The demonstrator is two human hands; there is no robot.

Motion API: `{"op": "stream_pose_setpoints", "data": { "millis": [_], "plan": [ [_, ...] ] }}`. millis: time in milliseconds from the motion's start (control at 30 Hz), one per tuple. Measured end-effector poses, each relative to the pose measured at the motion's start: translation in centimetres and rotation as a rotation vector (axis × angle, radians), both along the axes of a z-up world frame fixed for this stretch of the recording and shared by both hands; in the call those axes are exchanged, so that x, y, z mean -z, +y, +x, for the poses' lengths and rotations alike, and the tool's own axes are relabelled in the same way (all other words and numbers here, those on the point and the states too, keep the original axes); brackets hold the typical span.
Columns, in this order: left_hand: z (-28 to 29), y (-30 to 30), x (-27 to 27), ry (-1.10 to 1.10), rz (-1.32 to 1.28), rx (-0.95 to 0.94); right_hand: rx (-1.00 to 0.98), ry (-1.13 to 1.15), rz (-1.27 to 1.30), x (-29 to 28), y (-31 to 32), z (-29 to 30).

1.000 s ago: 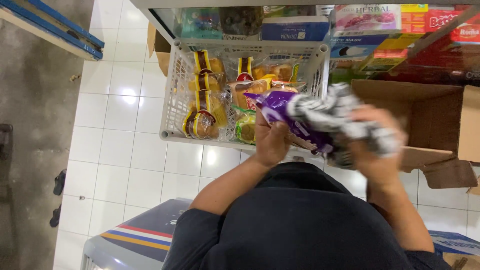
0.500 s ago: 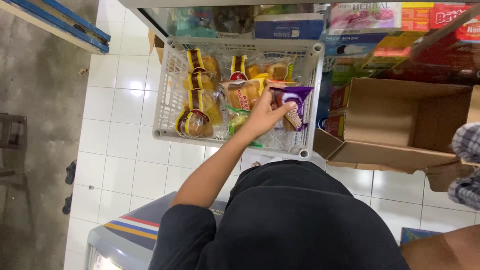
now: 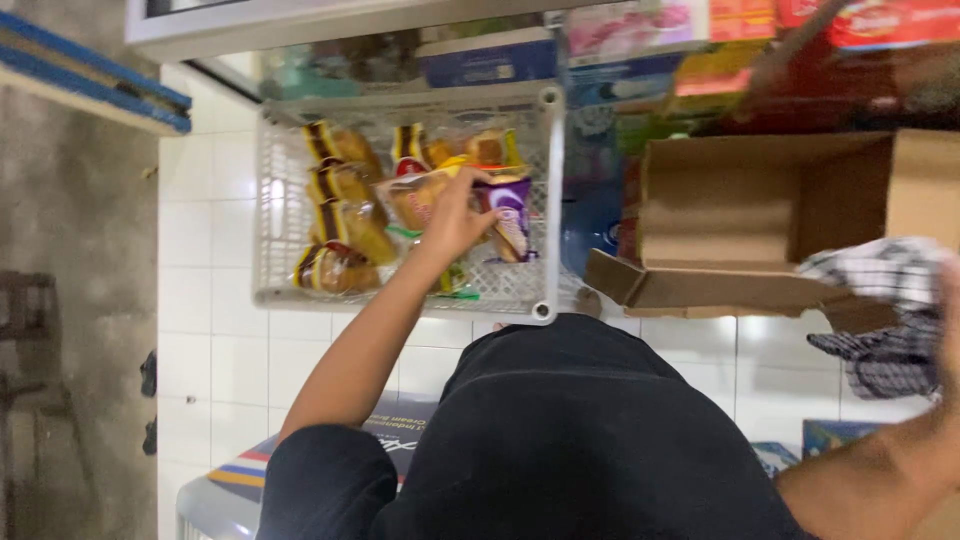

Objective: Organizing and wiping down snack packages from a cardboard box into a plastic display basket.

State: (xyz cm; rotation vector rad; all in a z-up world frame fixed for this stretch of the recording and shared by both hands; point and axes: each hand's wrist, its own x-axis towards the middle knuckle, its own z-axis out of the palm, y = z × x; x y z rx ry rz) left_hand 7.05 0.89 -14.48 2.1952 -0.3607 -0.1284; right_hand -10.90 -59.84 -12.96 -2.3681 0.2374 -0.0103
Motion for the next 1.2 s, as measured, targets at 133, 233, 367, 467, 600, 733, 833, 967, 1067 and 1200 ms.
{"op": "stream_pose_setpoints", "data": {
  "millis": [133,233,367,467,600,733,833,967,1067,1200],
  "plan": [
    [-1.0,-1.4,-3.8,-0.187,0.184,0.073,0.042,0.128,-0.159,1.8,4.4,1.4],
    [-1.6,-2.5,-5.6,-0.271,0.335,0.056,0.069,0.204,-0.233,5.8,8.9,3.6],
    [-2.4,-3.7,-9.9,-0.345,0.346,-0.002,-0.148,0.456,-0.233,14.0,16.2,6.4],
    [-3.3,-4.3,-12.2,-0.303,0.292,-0.017,-0.116,0.564,-0.206,12.8,21.8,7.2],
    [-4.3,-4.3,-12.3,-0.232,0.216,-0.043,0.065,0.361,-0.208,14.3,24.6,7.1],
    [-4.5,-3.7,-12.3,-0.159,0.105,0.058,0.174,0.176,-0.260,17.8,25.7,5.0],
    [-4.2,-3.6,-12.9,-0.181,0.113,0.167,0.215,0.100,-0.305,15.8,25.6,1.4],
    [-4.9,-4.4,-14.3,-0.204,0.047,0.271,0.295,0.133,-0.276,9.4,26.0,-5.3],
    [-6.5,-6.0,-14.7,-0.211,-0.018,0.387,0.340,0.183,-0.255,4.9,26.1,-10.8],
    [-9.7,-9.0,-15.0,-0.124,-0.125,0.644,0.378,0.185,-0.227,2.0,27.9,-17.7]
  ]
}}
